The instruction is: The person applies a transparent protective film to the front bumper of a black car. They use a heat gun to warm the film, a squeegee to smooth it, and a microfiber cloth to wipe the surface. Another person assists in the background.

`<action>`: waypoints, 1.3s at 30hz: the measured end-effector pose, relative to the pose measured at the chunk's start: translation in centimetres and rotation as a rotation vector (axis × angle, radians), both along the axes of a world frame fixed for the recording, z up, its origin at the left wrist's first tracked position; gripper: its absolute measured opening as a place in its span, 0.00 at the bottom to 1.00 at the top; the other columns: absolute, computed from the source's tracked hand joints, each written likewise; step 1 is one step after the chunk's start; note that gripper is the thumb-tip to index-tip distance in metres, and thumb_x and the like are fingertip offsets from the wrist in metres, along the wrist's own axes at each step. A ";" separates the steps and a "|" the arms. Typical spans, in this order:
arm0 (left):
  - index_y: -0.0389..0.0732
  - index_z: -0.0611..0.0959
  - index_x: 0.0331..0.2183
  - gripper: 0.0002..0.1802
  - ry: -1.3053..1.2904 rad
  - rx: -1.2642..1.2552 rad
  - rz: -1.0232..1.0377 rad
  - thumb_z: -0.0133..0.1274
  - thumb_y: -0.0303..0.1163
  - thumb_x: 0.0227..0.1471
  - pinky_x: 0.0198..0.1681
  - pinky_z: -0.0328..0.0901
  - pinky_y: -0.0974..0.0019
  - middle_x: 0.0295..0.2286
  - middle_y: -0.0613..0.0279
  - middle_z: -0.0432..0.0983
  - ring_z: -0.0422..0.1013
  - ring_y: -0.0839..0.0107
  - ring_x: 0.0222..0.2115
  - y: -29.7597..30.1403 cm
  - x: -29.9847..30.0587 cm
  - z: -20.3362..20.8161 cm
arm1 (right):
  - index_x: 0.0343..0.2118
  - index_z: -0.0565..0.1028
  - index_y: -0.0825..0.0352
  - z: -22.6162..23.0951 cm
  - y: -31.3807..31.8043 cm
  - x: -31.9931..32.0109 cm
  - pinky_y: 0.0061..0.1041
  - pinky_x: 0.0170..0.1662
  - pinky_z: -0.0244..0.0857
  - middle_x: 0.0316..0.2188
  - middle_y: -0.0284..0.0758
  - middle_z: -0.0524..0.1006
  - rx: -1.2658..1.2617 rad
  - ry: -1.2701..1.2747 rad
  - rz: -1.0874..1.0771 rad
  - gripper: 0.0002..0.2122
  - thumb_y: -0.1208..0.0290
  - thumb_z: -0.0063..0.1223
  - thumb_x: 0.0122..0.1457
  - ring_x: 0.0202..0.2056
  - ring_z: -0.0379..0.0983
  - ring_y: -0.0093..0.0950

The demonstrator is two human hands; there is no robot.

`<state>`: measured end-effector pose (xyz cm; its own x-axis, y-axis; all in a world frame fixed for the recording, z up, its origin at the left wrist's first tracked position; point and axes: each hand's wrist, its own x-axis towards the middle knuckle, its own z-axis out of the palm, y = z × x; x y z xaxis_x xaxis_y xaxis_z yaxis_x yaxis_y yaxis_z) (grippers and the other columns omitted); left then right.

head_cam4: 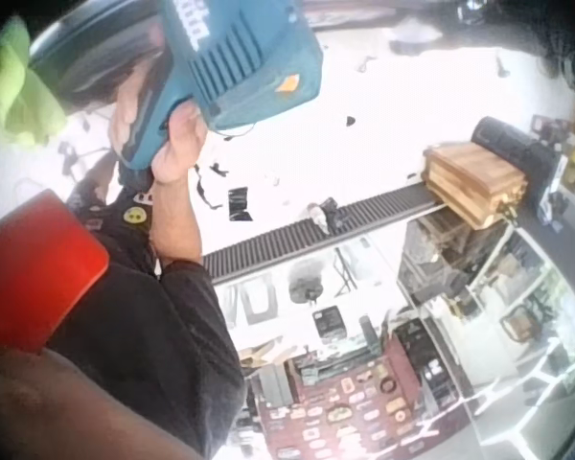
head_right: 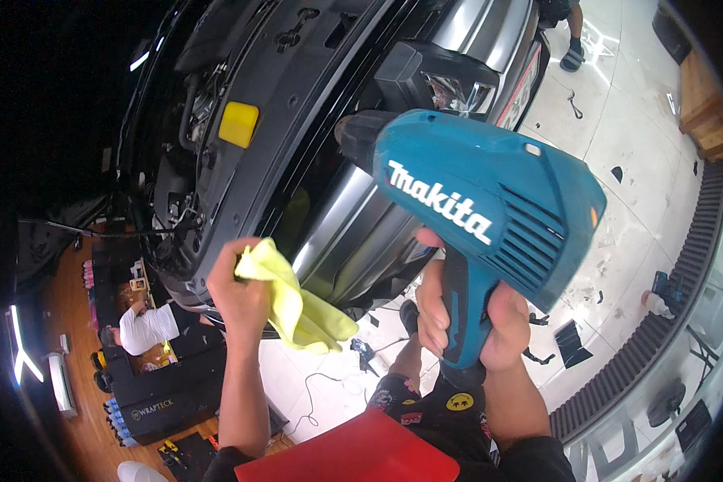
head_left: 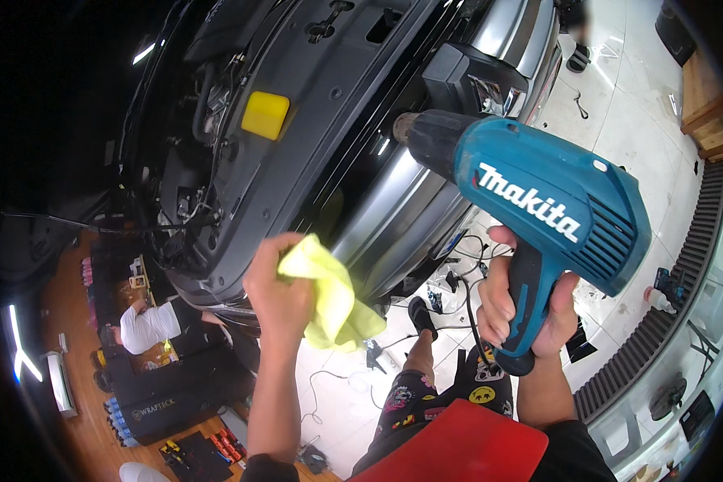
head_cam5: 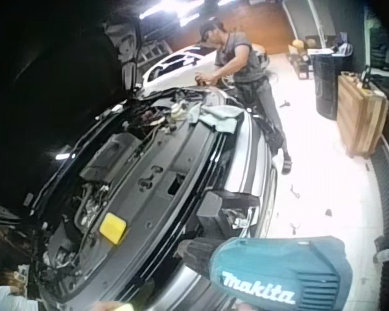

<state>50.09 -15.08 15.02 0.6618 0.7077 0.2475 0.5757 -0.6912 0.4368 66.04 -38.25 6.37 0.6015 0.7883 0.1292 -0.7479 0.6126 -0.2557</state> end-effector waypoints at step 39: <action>0.43 0.78 0.35 0.14 0.208 0.372 -0.285 0.63 0.30 0.44 0.35 0.68 0.54 0.32 0.60 0.73 0.75 0.54 0.34 3.2 15.7 -1.6 | 0.68 0.44 0.79 -1.8 -19.3 1.4 0.24 0.18 0.67 0.29 0.38 0.64 -0.392 0.076 -0.410 0.36 0.63 0.45 0.65 0.21 0.63 0.25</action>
<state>65.80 -11.87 13.44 0.8775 0.3813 0.2908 0.3908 -0.9201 0.0273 67.42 -57.53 4.61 0.8646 0.4685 -0.1815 -0.4940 0.7269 -0.4771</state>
